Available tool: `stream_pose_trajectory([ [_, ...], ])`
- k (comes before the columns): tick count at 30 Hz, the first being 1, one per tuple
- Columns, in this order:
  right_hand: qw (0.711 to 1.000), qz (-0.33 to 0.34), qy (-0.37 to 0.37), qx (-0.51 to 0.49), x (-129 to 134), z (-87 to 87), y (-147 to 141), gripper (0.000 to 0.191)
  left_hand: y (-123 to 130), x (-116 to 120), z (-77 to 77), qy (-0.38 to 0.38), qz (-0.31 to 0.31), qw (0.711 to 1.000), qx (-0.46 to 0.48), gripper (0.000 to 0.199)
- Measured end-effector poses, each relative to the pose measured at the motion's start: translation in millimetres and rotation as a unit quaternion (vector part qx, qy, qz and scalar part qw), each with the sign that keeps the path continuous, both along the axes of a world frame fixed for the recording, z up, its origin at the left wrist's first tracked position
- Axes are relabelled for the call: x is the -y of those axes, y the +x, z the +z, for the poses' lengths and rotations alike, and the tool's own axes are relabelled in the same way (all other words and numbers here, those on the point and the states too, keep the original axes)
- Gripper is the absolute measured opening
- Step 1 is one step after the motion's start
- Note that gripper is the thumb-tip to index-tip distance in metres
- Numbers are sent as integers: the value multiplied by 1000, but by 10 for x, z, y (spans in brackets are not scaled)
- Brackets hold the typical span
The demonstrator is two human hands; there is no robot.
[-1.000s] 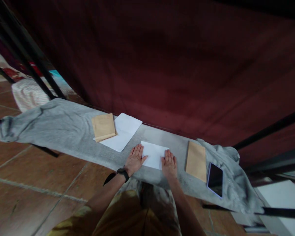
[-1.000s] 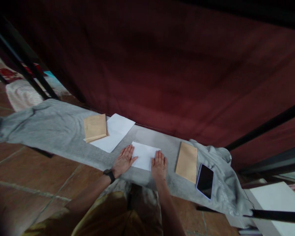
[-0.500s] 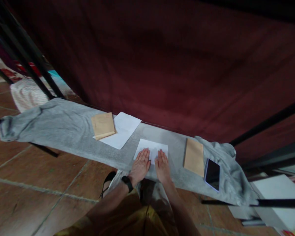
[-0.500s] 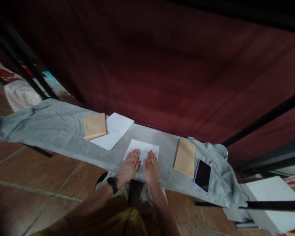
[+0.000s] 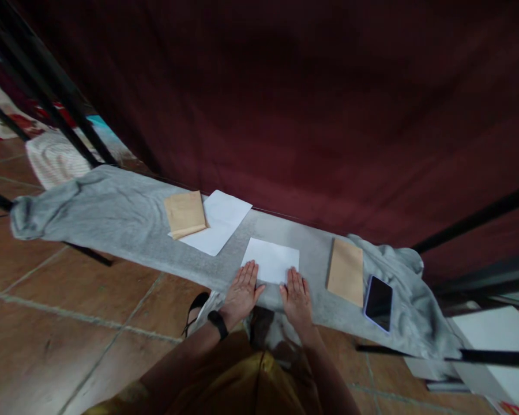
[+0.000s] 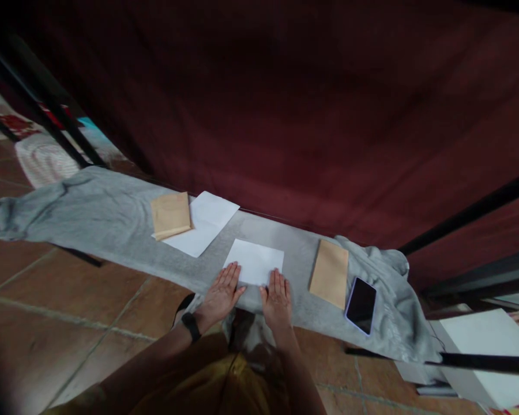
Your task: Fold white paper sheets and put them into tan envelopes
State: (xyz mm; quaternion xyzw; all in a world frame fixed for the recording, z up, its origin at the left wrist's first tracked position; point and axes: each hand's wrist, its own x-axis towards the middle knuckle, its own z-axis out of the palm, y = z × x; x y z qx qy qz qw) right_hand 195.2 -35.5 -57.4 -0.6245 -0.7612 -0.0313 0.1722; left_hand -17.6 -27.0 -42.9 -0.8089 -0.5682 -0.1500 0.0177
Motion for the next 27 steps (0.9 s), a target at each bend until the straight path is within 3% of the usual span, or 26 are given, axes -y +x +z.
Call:
stream_pose_trajectory([
  [4,1000,-18,5,-10,106,-23,103,57,-64,58,57,-23,22,999,-5,62],
  [8,999,-17,-3,-46,84,-15,133,54,1,-75,189,-52,16,999,-4,54],
  [12,986,-14,-38,-161,-216,89,-66,58,238,-355,318,-45,-21,999,7,50],
  [15,978,27,-63,-198,-512,173,-281,63,409,-537,310,-63,-52,997,13,52],
  [19,985,42,-91,-143,-780,198,-411,62,469,-701,199,-74,-57,996,8,53],
  [27,995,7,-99,-4,-963,133,-358,53,341,-962,96,-63,-32,997,7,53],
])
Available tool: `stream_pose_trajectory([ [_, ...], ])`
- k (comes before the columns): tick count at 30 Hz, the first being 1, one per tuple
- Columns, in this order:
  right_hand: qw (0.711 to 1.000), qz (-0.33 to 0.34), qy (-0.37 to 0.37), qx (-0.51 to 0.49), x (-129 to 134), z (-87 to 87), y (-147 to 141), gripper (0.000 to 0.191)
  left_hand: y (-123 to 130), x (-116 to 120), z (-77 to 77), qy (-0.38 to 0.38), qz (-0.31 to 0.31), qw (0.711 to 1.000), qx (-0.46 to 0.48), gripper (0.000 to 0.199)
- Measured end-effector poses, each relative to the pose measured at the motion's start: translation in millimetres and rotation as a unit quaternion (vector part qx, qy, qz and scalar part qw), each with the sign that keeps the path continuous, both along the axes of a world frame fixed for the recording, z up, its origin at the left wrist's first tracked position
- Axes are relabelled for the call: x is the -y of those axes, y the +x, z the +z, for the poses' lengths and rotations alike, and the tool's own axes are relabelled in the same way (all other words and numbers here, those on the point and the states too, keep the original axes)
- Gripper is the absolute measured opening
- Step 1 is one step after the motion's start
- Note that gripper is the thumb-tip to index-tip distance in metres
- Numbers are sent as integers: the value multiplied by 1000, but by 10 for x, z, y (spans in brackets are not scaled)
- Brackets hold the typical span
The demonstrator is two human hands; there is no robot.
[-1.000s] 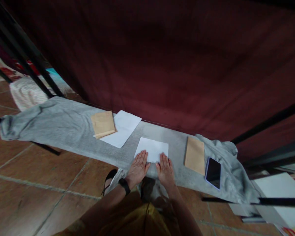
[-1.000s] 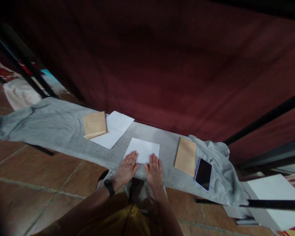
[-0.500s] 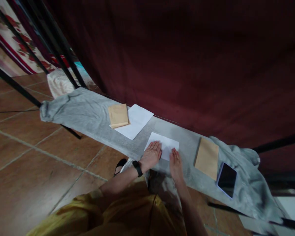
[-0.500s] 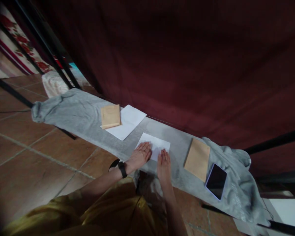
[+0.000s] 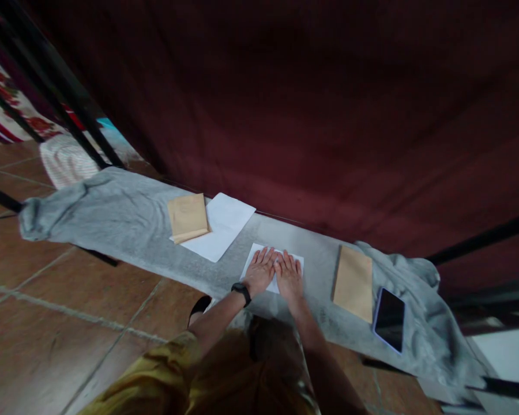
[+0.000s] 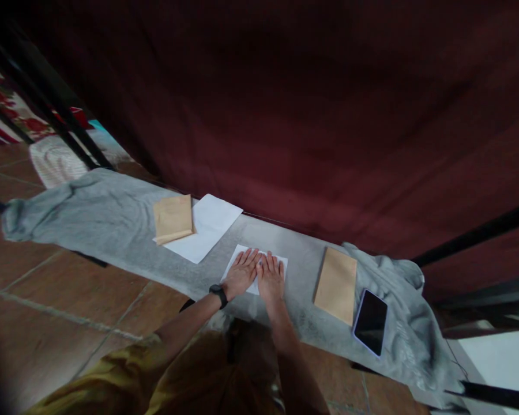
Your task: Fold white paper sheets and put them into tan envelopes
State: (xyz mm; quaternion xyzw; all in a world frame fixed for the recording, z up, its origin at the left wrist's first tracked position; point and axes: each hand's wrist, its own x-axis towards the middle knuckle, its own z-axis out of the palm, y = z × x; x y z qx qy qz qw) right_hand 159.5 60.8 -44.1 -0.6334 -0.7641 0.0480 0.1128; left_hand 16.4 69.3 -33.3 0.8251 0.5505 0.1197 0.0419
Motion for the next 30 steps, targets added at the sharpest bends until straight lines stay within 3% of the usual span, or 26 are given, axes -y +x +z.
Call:
stream_pose_trajectory([
  [7,1000,-15,7,10,-85,-48,17,54,-3,-76,-59,-1,11,1000,6,51],
  [15,994,-68,84,3,-31,-177,228,61,-50,-49,-97,23,38,999,3,58],
  [23,983,-79,165,17,155,-245,504,60,-201,83,-89,22,84,996,-10,66],
  [27,980,-116,164,13,277,-180,401,58,-218,121,-67,25,91,995,-17,65],
  [30,990,-61,129,2,403,-108,162,55,-205,120,-58,29,91,995,-15,64],
])
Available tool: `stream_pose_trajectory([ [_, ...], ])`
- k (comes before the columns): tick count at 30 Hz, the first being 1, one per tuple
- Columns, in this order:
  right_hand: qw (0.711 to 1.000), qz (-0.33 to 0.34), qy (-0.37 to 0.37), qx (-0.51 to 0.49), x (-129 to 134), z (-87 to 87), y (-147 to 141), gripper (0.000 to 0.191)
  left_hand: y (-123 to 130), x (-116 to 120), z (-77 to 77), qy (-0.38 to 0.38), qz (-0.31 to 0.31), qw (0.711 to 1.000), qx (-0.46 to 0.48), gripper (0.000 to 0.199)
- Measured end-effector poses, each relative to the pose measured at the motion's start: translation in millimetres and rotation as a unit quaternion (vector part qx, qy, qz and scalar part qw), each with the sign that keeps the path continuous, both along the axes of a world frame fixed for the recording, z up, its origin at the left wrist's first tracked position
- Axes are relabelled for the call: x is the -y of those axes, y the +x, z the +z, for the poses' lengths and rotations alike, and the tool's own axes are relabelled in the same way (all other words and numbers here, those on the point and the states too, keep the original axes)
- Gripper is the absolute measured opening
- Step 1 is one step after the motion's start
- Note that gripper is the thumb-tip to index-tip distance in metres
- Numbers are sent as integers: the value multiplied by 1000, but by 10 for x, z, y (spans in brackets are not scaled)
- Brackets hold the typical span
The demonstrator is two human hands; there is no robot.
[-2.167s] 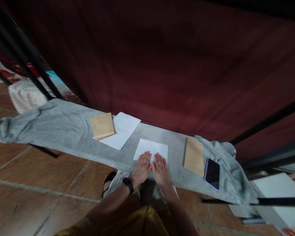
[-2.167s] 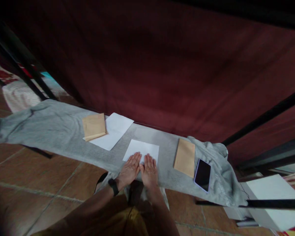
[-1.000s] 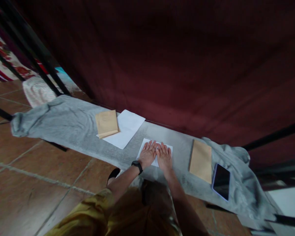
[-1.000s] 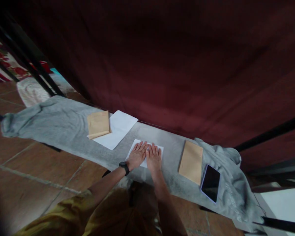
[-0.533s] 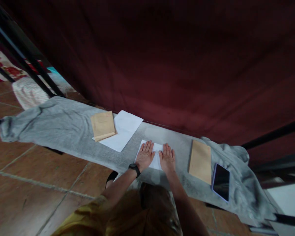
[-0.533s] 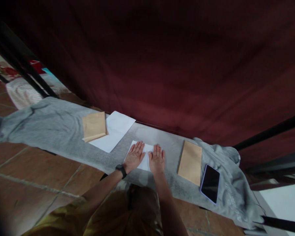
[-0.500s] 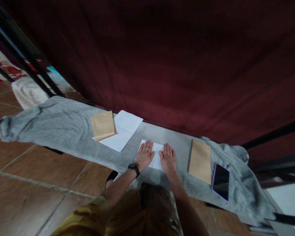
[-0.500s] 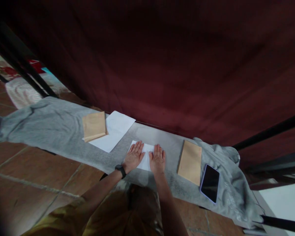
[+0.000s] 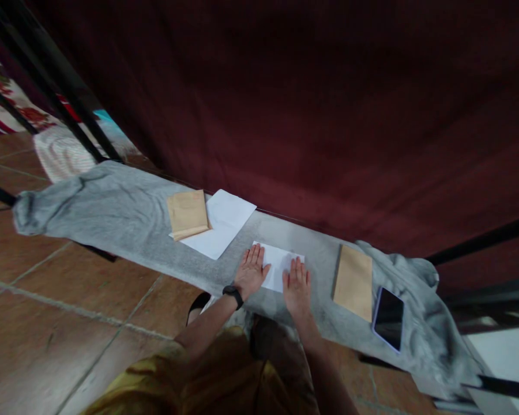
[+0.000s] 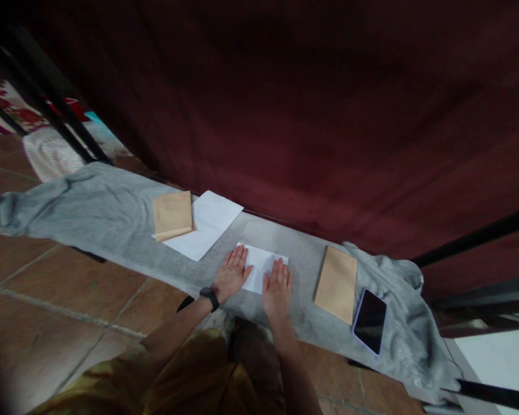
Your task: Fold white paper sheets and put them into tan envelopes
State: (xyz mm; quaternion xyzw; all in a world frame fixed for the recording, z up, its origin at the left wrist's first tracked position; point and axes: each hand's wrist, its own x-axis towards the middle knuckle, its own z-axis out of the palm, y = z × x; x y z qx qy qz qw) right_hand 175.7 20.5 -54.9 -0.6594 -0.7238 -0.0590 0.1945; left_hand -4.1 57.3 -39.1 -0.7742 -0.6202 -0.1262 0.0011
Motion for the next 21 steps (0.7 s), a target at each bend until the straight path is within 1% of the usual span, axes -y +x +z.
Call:
stream_pose_trajectory([
  [2,997,74,-25,1,106,34,-149,52,8,-4,4,3,-1,1000,2,62],
  [4,992,119,-34,0,219,58,-234,49,7,-1,6,5,-2,1000,0,61],
  [5,991,131,-33,1,275,69,-248,48,1,5,5,5,-4,1000,-2,60],
  [8,988,150,-30,6,431,117,-217,49,-57,52,-9,6,-6,1000,-3,59],
  [12,985,160,-60,-2,583,201,-156,51,-188,149,-22,14,-4,1000,13,60],
  [14,984,158,-74,-12,620,234,-153,51,-211,178,6,11,-2,1000,19,60],
  [16,985,153,-80,-21,632,251,-162,50,-166,176,52,11,-7,1000,26,59],
  [18,985,149,-80,-30,628,248,-170,48,-56,142,91,11,-47,998,36,57],
  [21,984,151,-83,-50,610,216,-173,44,142,48,86,-6,-141,989,45,53],
])
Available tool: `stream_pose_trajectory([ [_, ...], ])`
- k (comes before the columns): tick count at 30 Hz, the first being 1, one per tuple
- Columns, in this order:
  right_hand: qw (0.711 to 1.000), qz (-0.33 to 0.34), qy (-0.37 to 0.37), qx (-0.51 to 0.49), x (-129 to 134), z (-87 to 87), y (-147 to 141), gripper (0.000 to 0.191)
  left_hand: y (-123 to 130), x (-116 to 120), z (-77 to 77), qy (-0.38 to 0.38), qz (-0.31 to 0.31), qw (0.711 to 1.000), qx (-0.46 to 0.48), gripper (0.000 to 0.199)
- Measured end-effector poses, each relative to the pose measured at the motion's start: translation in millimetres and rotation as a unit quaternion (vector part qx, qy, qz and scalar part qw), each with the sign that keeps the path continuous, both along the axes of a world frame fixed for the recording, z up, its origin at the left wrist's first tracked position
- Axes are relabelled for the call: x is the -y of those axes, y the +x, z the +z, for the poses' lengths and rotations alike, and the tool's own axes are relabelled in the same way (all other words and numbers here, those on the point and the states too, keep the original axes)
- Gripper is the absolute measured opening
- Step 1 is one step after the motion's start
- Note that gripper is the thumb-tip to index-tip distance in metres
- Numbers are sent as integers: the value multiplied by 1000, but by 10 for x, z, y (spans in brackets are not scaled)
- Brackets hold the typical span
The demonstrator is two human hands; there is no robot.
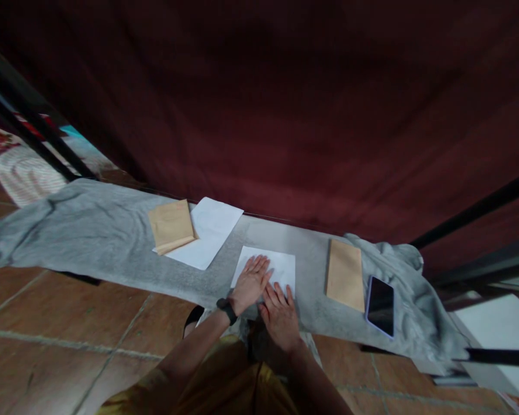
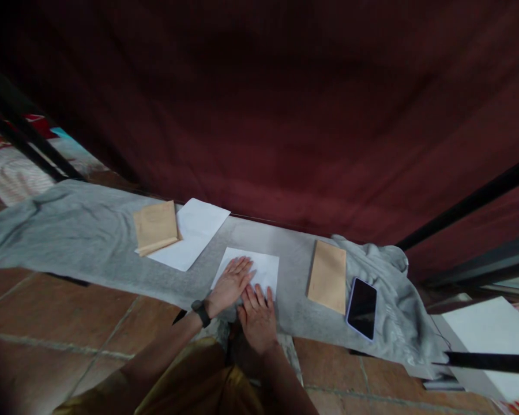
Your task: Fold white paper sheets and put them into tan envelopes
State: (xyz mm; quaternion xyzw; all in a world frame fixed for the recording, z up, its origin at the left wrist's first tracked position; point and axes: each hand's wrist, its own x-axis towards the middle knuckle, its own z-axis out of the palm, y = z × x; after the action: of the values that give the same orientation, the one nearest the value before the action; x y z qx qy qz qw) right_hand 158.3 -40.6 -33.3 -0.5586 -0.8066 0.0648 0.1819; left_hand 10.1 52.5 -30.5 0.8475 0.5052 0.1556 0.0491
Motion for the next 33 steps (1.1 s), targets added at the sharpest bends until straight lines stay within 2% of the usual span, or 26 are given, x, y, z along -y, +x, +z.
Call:
stream_pose_trajectory([
  [2,1000,0,-6,-10,-13,-25,2,42,89,-85,-42,-12,-38,999,-7,52],
  [7,1000,-1,-11,-17,-28,-36,12,43,138,-350,-141,-10,-61,998,-27,55],
  [11,1000,0,-7,-21,-18,-17,22,46,168,-529,-138,-6,-64,997,-37,57],
  [14,1000,-1,-3,-15,-17,-12,25,47,175,-570,-100,-9,-64,997,-43,57],
  [17,1000,-3,-1,-6,-22,-16,21,47,103,-501,-51,-6,-105,994,-36,53],
  [22,1000,-4,-6,2,-14,-30,9,42,-140,-219,21,-28,-183,982,-22,49],
  [28,1000,6,1,-5,19,-22,9,40,-369,47,75,-52,-194,979,-14,51],
  [33,1000,9,5,-27,29,11,48,39,-510,217,97,-21,-195,980,-17,53],
])
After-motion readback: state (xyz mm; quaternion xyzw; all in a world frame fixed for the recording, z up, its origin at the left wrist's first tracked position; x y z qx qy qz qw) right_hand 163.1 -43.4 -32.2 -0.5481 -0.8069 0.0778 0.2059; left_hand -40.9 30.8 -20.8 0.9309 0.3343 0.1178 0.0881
